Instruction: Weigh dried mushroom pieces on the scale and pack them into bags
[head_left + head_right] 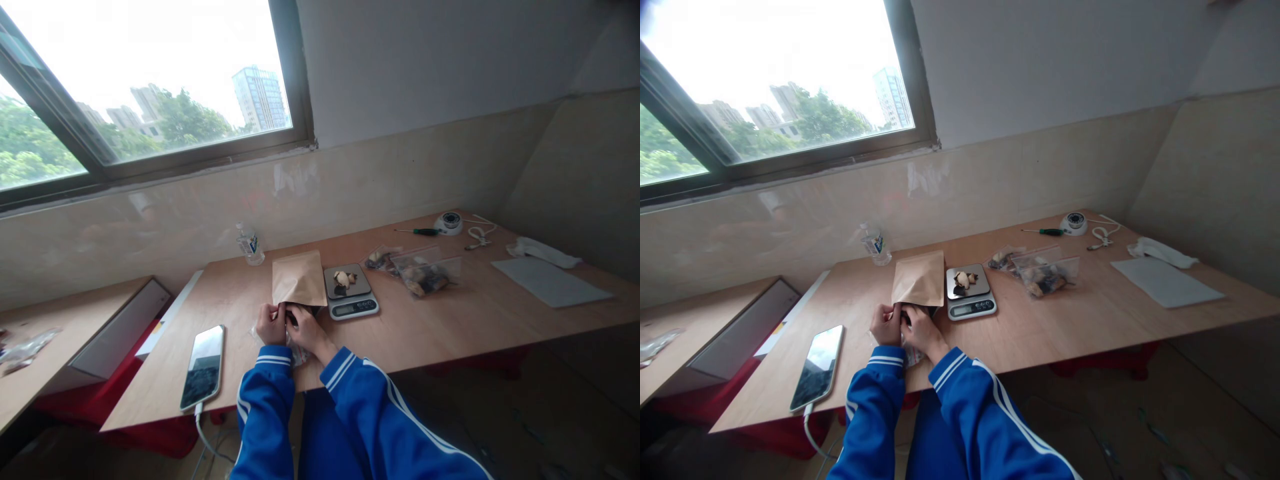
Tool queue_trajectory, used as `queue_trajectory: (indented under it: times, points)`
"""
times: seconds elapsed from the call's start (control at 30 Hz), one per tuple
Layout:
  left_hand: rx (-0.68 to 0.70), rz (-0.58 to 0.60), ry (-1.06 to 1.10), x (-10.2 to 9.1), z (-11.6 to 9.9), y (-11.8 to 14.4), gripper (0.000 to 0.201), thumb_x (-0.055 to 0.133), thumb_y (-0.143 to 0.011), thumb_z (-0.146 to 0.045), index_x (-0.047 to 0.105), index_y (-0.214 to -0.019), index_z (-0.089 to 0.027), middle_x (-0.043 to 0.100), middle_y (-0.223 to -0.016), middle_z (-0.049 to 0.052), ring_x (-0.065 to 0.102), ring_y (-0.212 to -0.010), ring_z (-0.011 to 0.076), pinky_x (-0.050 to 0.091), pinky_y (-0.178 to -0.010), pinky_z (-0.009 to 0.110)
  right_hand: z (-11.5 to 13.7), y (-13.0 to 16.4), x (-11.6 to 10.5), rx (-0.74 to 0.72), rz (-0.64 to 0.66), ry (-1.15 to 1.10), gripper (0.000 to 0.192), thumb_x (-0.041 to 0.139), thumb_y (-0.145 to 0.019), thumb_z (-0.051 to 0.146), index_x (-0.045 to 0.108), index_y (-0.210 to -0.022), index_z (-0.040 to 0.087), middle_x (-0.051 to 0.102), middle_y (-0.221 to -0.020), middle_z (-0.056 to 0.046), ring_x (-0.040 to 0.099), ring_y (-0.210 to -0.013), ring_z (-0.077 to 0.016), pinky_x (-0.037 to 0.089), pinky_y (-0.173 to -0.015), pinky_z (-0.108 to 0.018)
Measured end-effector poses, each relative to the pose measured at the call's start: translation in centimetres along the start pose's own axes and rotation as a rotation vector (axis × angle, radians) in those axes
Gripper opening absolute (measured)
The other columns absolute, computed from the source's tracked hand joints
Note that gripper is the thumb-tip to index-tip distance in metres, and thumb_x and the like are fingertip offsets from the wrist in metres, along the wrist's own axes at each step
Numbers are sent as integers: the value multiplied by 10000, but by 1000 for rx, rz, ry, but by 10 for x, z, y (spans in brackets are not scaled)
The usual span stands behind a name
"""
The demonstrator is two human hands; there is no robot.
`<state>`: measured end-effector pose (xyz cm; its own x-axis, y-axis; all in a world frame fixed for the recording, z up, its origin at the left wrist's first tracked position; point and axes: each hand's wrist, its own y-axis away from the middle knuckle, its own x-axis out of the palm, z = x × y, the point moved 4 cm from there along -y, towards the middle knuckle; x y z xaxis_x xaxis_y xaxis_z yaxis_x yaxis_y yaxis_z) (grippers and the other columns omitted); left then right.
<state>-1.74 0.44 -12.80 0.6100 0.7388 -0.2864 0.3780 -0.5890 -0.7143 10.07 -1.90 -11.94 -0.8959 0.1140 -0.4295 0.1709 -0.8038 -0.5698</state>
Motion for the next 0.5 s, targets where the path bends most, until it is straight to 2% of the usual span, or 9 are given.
queue_trajectory:
  times: [0.17,0.33,0.5]
  points:
    - [8,7,10,0,-1,0,289,591,-763,-405,471,-594,-204,494,-569,-43,455,-513,94,388,-538,211,-1,1,1,7,-7,-19,277,485,-817,123,550,-1086,140,622,-1047,-107,577,-998,-198,463,-896,-314]
    - [11,35,34,0,-5,0,277,600,-751,-397,483,-595,-201,497,-566,-47,453,-507,89,387,-533,205,-2,4,-2,22,-87,106,200,497,-784,88,573,-949,172,609,-922,-73,568,-911,-214,470,-825,-349]
    - [-11,12,24,-2,-8,-2,273,579,-758,-381,468,-585,-201,496,-570,-44,453,-525,91,381,-543,205,7,15,-16,-68,-162,153,230,471,-780,57,565,-943,189,592,-915,-60,553,-908,-209,461,-827,-357]
